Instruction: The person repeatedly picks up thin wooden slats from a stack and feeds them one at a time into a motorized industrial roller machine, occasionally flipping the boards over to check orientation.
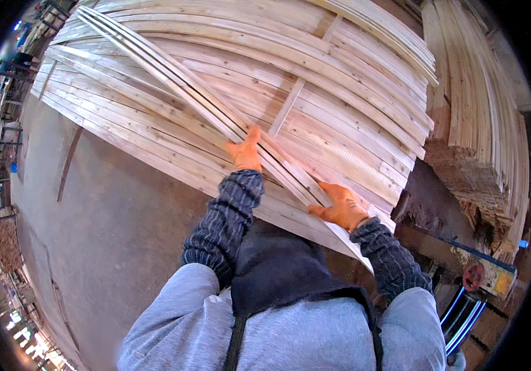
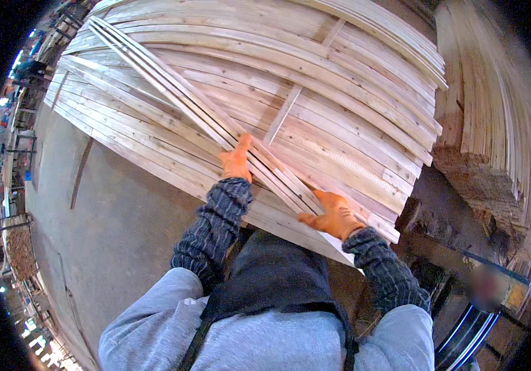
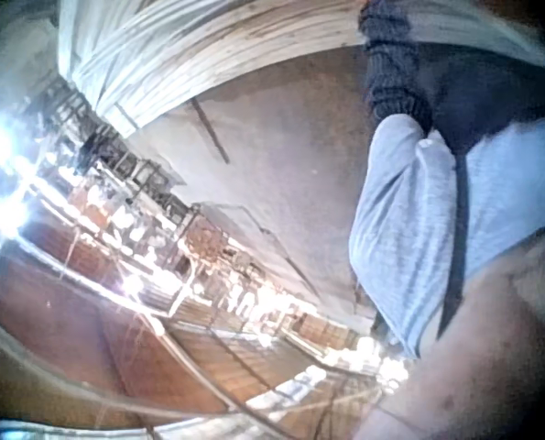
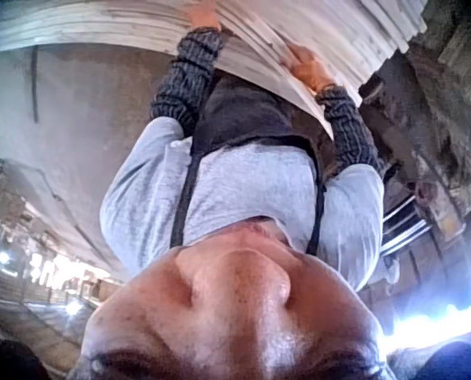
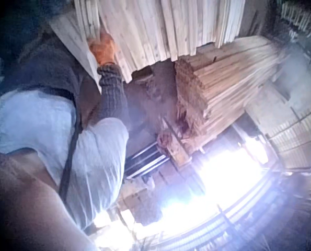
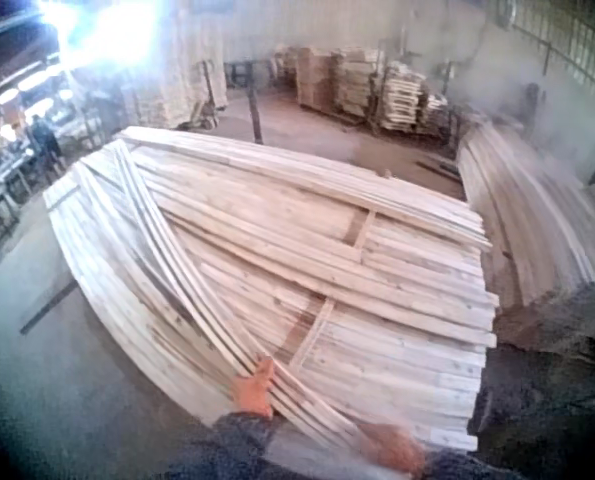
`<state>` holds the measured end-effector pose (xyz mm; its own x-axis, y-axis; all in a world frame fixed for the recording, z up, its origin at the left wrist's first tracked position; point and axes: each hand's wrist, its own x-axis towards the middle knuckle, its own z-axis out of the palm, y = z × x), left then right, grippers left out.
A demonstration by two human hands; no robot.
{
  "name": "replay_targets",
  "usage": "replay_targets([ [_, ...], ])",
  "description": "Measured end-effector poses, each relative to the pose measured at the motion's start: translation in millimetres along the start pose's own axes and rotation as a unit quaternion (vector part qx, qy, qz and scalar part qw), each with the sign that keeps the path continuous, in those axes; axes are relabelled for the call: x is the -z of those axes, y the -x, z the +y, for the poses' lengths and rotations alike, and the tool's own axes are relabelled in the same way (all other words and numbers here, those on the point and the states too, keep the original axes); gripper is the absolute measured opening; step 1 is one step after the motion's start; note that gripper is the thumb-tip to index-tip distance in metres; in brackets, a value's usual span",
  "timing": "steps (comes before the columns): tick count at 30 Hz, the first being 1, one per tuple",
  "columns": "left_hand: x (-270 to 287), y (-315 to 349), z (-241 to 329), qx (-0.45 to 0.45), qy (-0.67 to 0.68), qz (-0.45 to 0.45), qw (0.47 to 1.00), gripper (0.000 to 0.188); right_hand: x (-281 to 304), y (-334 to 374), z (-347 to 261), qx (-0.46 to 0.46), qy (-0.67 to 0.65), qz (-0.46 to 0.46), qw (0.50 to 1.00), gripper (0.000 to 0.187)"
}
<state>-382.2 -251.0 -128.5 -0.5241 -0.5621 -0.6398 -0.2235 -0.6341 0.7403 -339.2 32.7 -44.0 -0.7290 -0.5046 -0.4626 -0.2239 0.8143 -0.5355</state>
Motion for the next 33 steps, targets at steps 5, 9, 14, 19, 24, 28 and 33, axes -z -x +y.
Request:
replay_targets([
  [5, -24, -6, -12, -0.046, -0.082, 0.089, 0.992, 0.121, -4, -24, -54, -0.140, 0.150, -0.006, 0.979, 0.089],
  [9, -14, -24, -18, -0.049, -0.121, 0.086, 0.988, 0.117, -25, -27, -43, -0.116, 0.145, 0.070, 0.980, 0.082],
  [14, 0, 14, 23, 0.016, -0.133, -0.139, 0.981, 0.078, 6, -15, -20, -0.098, 0.055, 0.045, 0.993, 0.073],
  [19, 37, 102, 78, -0.081, -0.479, -0.386, 0.784, 0.053, 11, 84, 29, -0.085, 0.093, 0.093, 0.988, 0.080],
  [24, 48, 97, 149, -0.443, -0.577, -0.379, 0.572, 0.064, 19, 217, 144, -0.196, 0.154, 0.153, 0.956, 0.086],
  [28, 24, 13, 225, -0.587, -0.698, -0.224, 0.345, 0.086, 22, 336, 177, -0.302, 0.173, 0.173, 0.922, 0.097],
  [33, -27, -78, 259, -0.619, -0.713, -0.286, 0.159, 0.087, -21, 466, 212, -0.310, 0.224, 0.260, 0.887, 0.092],
])
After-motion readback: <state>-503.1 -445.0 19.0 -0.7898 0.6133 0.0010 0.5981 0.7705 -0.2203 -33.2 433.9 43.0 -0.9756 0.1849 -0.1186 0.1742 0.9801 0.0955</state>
